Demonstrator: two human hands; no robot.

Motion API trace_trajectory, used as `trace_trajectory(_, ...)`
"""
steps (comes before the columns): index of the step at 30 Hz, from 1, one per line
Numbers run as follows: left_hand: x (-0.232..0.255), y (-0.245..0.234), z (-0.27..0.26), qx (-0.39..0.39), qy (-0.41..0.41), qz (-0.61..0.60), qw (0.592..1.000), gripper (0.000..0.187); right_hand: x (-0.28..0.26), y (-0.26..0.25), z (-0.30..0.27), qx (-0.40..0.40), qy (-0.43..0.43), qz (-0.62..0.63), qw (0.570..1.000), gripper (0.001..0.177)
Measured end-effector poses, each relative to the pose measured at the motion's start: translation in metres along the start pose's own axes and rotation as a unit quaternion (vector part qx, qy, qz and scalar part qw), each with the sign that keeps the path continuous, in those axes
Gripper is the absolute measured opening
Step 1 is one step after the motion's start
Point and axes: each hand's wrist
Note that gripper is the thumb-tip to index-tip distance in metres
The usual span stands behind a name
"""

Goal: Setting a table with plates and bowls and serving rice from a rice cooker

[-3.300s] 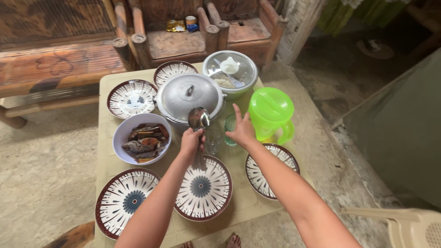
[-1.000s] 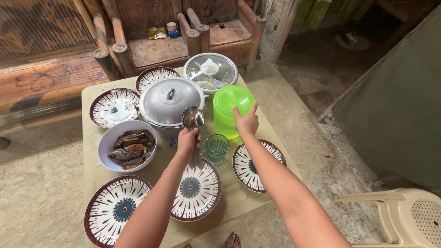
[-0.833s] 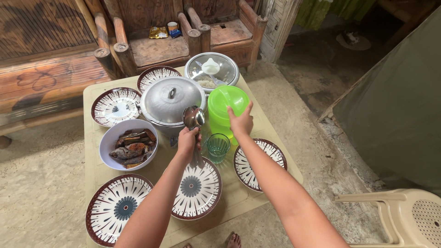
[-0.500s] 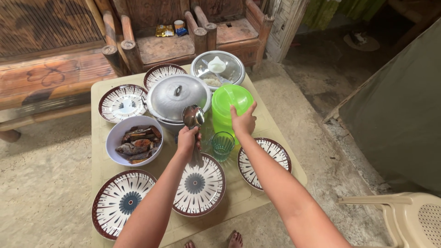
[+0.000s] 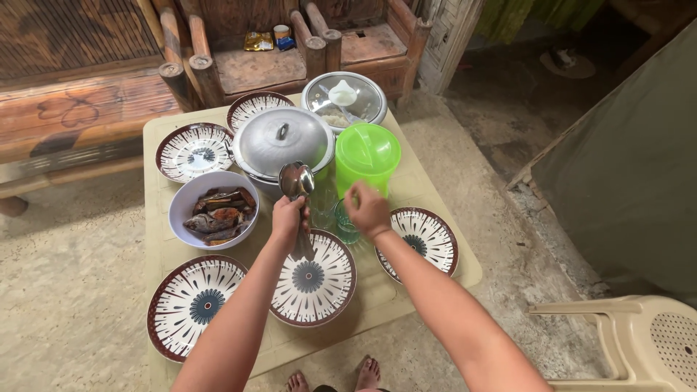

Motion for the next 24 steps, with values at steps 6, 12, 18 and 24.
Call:
trace_trajectory(6, -0.006, -0.008, -0.012, -0.002, -0.003, -0.007, 1.0, 0.014, -0.002, -0.015, -0.057, -0.206, -0.116, -0.099, 0.967, 0.045)
trace_trajectory(12, -0.016, -0.02, -0.021, 0.004, 0.002, -0.006, 1.0, 0.014, 0.006, 0.006, -0.088, -0.249, -0.116, -0.232, 0.933, 0.054)
trace_trajectory(18, -0.016, -0.02, -0.026, -0.006, 0.004, 0.005, 1.0, 0.015, 0.015, 0.033, -0.094, -0.289, -0.028, -0.288, 0.913, 0.056)
trace_trajectory(24, -0.015, -0.023, -0.034, 0.0, -0.002, 0.004, 1.0, 0.015, 0.045, 0.056, -0.098, -0.276, -0.011, -0.304, 0.912, 0.032)
Point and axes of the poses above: each hand's wrist, its own z-axis towards the middle knuckle, its own y-axis out of the palm, x = y × z, and after that the axes turned 14 degrees about y, right-handed
